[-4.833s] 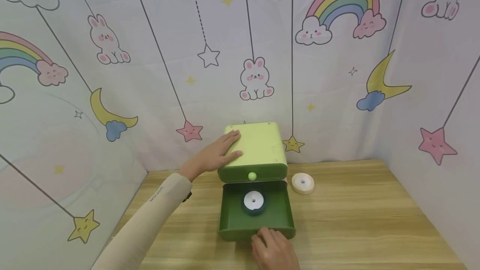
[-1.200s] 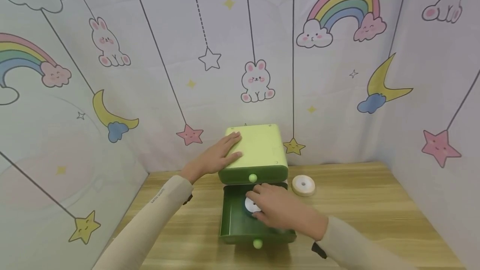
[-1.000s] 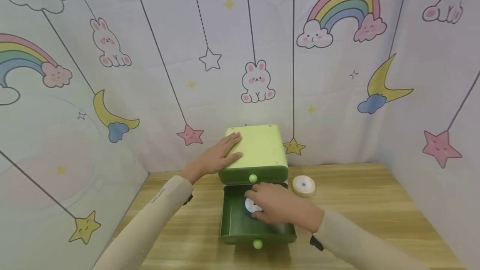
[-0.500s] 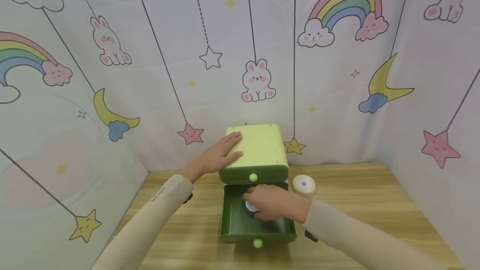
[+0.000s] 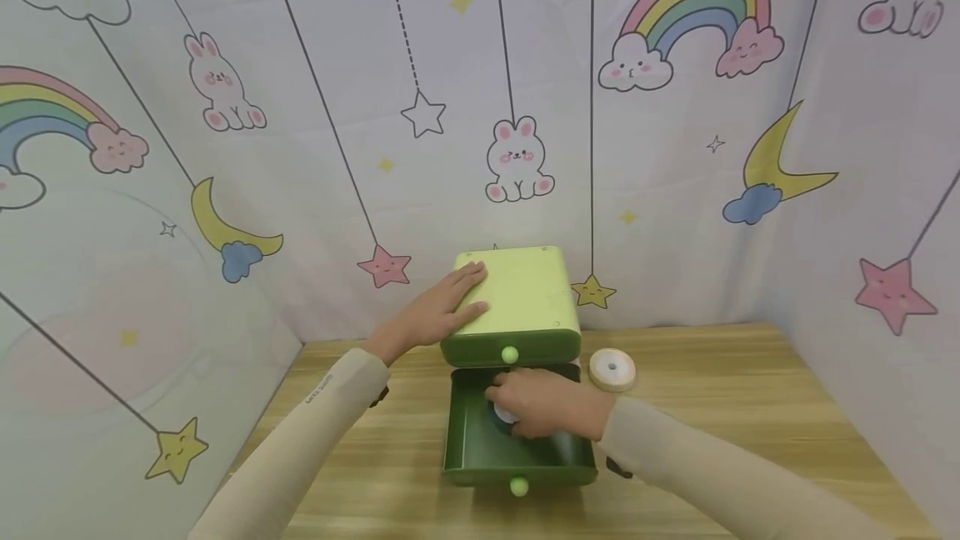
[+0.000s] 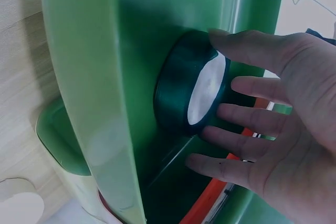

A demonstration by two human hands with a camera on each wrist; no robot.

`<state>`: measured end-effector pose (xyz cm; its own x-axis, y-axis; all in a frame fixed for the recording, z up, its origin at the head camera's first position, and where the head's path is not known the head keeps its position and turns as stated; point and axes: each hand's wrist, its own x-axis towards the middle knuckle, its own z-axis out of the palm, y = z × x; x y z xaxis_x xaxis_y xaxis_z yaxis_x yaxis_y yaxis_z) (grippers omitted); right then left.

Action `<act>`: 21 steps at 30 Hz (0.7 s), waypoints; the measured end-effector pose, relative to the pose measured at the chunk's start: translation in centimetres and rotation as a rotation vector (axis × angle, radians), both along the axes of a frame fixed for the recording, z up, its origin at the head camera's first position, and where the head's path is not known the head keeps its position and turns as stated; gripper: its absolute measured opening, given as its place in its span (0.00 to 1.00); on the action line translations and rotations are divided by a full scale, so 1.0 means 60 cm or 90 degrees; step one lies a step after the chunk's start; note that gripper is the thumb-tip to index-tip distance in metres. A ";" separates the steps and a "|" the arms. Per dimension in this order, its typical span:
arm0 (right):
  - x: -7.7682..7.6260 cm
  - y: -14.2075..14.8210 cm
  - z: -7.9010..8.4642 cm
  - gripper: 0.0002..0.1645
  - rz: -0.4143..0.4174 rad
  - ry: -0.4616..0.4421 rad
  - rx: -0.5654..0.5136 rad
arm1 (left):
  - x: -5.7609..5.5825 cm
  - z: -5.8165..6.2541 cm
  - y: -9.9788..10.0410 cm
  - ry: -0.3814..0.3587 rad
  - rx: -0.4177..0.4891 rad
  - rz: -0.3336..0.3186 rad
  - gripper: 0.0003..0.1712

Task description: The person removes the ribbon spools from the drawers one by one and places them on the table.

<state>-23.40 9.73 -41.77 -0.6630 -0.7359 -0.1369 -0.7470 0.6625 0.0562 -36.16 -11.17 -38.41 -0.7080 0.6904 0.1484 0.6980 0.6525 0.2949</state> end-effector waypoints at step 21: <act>-0.006 0.001 -0.011 0.38 -0.025 -0.023 -0.005 | 0.001 -0.003 0.001 -0.001 0.005 0.008 0.45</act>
